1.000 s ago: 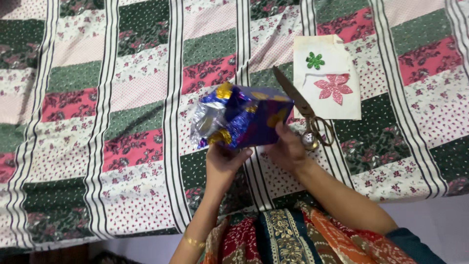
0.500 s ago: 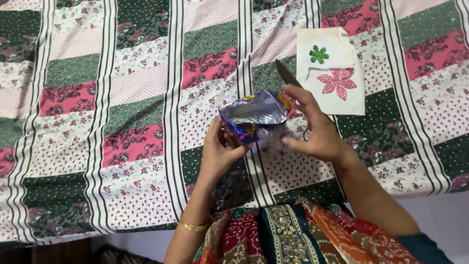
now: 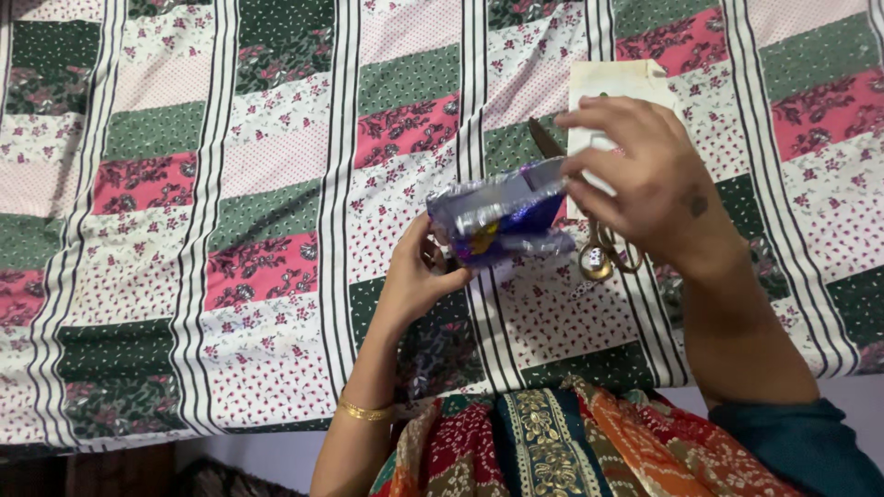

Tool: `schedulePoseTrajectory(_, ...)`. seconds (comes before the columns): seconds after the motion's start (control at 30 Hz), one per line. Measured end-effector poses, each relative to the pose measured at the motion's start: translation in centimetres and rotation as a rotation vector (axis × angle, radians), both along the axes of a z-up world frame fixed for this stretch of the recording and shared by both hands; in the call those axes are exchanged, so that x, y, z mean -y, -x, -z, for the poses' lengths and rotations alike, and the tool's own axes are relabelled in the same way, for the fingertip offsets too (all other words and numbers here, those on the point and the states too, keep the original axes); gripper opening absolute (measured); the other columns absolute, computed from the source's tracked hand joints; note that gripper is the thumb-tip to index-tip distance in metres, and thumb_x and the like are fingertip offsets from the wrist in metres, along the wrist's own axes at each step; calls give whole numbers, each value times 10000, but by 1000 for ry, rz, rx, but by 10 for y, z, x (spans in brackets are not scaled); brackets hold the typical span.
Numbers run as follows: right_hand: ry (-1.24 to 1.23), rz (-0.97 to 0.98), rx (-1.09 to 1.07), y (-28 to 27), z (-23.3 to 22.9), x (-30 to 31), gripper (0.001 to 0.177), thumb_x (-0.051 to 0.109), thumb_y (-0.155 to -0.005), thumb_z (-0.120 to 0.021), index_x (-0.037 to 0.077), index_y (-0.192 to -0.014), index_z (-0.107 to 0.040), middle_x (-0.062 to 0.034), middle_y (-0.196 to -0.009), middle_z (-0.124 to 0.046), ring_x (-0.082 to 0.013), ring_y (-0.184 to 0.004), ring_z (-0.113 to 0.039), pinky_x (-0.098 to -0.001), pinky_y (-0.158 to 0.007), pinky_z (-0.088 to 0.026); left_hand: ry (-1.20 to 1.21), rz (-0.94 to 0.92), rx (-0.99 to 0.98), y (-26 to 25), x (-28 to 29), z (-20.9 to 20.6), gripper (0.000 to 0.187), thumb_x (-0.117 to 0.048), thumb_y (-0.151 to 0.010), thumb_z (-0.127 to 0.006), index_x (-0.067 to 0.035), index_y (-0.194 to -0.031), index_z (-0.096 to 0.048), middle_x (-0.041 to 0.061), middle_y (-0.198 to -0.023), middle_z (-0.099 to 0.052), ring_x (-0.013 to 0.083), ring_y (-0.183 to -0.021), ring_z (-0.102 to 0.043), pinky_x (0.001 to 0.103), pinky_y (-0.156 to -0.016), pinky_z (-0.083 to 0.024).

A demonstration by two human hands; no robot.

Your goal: The person decorates a small blue gift box by attaching a yellow heart-shaped embellishment and a white ribbon. They use scissors to cut the ribbon and tape to secure the decorations. The person adjusts the placement of the embellishments and trims excess ribbon.

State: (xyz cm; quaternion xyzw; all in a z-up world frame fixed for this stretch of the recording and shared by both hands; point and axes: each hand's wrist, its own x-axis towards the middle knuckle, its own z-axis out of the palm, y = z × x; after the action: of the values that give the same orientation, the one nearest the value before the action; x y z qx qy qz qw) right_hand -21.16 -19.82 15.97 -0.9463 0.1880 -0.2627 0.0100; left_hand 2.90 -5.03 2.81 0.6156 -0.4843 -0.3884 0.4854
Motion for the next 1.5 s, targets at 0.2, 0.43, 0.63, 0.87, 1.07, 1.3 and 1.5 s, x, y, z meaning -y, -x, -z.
schedulePoseTrajectory(0.2, 15, -188, 98, -14, -2, -32, 542, 445, -795, -832, -6, -1061, -693, -221, -1169, -681, -352, -1120, -648, -511, -986, -531, 11, -14, 103, 1, 2, -9, 920, -171, -583, -924, -29, -1396, -518, 21, -1016, -523, 134, -767, -527, 269, -644, -505)
schedulePoseTrajectory(0.43, -57, -146, -147, -49, -18, -40, 643, 357, -745, -885, 37, -1237, -622, -163, -1112, -681, -310, -1068, -662, -482, -962, -518, 133, -92, 294, 16, 1, -27, 1011, -311, -565, -989, -18, -1415, -526, 107, -1125, -542, 254, -989, -630, 359, -770, -561)
schedulePoseTrajectory(0.63, -164, -39, -237, -50, -30, -50, 422, 292, -757, -890, 62, -1058, -703, -117, -1117, -662, -296, -1083, -616, -473, -917, -483, 128, -153, 352, 24, -1, -39, 971, -414, -592, -954, -3, -1375, -553, 127, -1135, -561, 284, -1009, -651, 391, -839, -556)
schedulePoseTrajectory(0.87, 59, -75, -47, -49, -25, -36, 213, 235, -735, -886, 174, -906, -775, -103, -1399, -618, -356, -1396, -471, -583, -1207, -285, -15, -229, 312, 32, 5, -45, 909, -429, -635, -915, -12, -1370, -579, 102, -1091, -564, 264, -868, -638, 365, -760, -545)
schedulePoseTrajectory(1.07, -165, -102, 167, -35, -10, -23, 391, 424, -831, -853, 139, -1073, -738, -134, -1513, -533, -372, -1466, -435, -563, -1280, -321, 71, -129, 202, 35, 6, -40, 871, -360, -660, -913, 7, -1364, -556, 105, -1161, -528, 221, -947, -570, 339, -784, -526)
schedulePoseTrajectory(1.3, -134, -165, 100, 4, 3, -13, 626, 648, -659, -799, 152, -1033, -722, -223, -1530, -431, -416, -1457, -339, -618, -1215, -263, 120, -44, 176, 29, 7, -39, 873, -313, -595, -928, 22, -1300, -537, 118, -1162, -507, 225, -973, -566, 332, -791, -518)
schedulePoseTrajectory(1.5, -282, -89, 291, 34, 17, -14, 264, 418, -870, -749, 194, -1009, -729, -41, -1585, -483, -242, -1512, -424, -466, -1312, -324, 227, -64, 232, 38, 10, -46, 682, -248, -662, -887, 13, -1221, -596, 90, -1122, -548, 201, -906, -589, 314, -759, -521)
